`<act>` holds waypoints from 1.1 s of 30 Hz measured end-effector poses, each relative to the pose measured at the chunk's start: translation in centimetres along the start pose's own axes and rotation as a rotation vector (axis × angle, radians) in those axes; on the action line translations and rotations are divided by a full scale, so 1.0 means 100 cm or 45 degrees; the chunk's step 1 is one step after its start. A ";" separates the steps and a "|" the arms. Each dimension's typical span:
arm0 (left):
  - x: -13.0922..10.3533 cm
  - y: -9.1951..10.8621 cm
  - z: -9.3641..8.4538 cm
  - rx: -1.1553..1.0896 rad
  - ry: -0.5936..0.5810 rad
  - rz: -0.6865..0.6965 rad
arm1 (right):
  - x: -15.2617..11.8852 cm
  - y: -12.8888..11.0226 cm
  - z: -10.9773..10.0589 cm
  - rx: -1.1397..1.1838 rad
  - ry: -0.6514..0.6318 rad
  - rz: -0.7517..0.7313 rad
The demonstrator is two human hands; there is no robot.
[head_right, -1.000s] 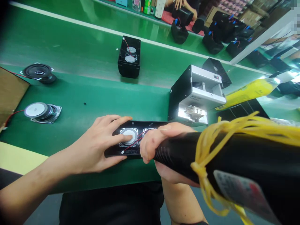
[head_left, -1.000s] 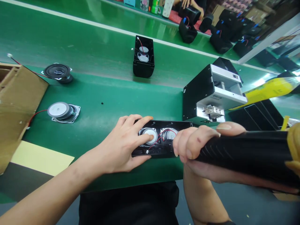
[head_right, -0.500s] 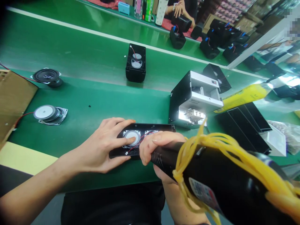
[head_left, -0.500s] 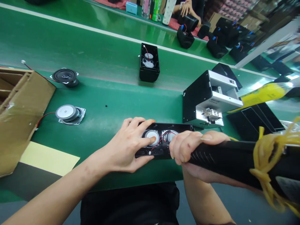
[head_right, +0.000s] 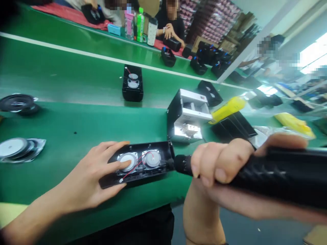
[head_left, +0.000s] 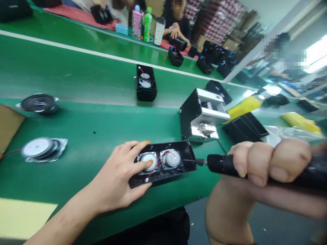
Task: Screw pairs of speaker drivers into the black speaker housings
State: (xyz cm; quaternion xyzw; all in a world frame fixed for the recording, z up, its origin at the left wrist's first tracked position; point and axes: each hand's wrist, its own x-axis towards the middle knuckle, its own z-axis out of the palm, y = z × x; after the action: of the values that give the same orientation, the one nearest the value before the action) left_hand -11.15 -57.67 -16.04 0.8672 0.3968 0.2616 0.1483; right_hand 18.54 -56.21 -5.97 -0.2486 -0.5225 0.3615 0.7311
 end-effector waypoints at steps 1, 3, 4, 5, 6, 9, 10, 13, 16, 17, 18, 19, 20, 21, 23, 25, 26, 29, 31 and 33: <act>-0.001 -0.001 0.002 -0.013 0.018 0.005 | 0.013 -0.004 -0.010 -0.053 0.041 -0.108; -0.002 -0.003 0.006 -0.034 0.041 0.011 | 0.039 -0.002 -0.024 -0.184 0.071 -0.336; -0.003 -0.005 0.007 -0.039 0.048 0.012 | 0.051 0.004 -0.028 -0.280 0.108 -0.414; -0.003 -0.006 0.008 -0.040 0.056 0.011 | 0.062 0.011 -0.030 -0.349 0.171 -0.480; -0.004 -0.008 0.009 -0.036 0.065 0.009 | 0.071 0.020 -0.031 -0.381 0.256 -0.536; -0.005 -0.013 0.011 0.011 0.083 0.066 | 0.085 0.045 -0.032 -0.399 0.349 -0.516; -0.006 -0.014 0.011 0.026 0.087 0.090 | 0.086 0.051 -0.032 -0.399 0.346 -0.482; -0.006 -0.013 0.011 0.017 0.100 0.077 | 0.084 0.060 -0.035 -0.407 0.332 -0.388; -0.007 -0.011 0.011 -0.002 0.095 0.026 | 0.080 0.061 -0.038 -0.381 0.316 -0.344; -0.007 -0.010 0.011 0.002 0.090 0.027 | 0.080 0.061 -0.039 -0.362 0.307 -0.344; -0.007 -0.010 0.011 0.007 0.086 0.030 | 0.079 0.061 -0.040 -0.344 0.299 -0.347; -0.007 -0.010 0.011 0.011 0.081 0.030 | 0.079 0.061 -0.041 -0.331 0.293 -0.351; -0.007 -0.011 0.011 0.014 0.079 0.028 | 0.078 0.061 -0.041 -0.326 0.294 -0.353; -0.007 -0.011 0.011 0.019 0.076 0.025 | 0.077 0.060 -0.041 -0.330 0.294 -0.351; -0.007 -0.011 0.011 0.029 0.072 0.037 | 0.074 0.059 -0.042 -0.350 0.293 -0.339; -0.009 -0.011 0.009 0.036 0.057 0.033 | 0.070 0.057 -0.042 -0.361 0.292 -0.328; -0.010 -0.012 0.008 0.041 0.054 0.032 | 0.067 0.055 -0.042 -0.357 0.286 -0.326; -0.017 -0.013 0.003 0.069 0.056 -0.001 | 0.061 0.044 -0.042 -0.325 0.254 -0.350; -0.022 -0.016 0.000 0.089 0.056 -0.026 | 0.058 0.029 -0.040 -0.292 0.200 -0.389; -0.026 -0.019 -0.002 0.086 0.038 -0.061 | 0.056 0.009 -0.034 -0.253 0.144 -0.408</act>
State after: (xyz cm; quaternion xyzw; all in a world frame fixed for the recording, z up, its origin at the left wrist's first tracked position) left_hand -13.82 -58.37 -17.67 0.8580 0.4281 0.2576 0.1192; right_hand 22.63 -51.17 -4.48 -0.2530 -0.5467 0.1724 0.7793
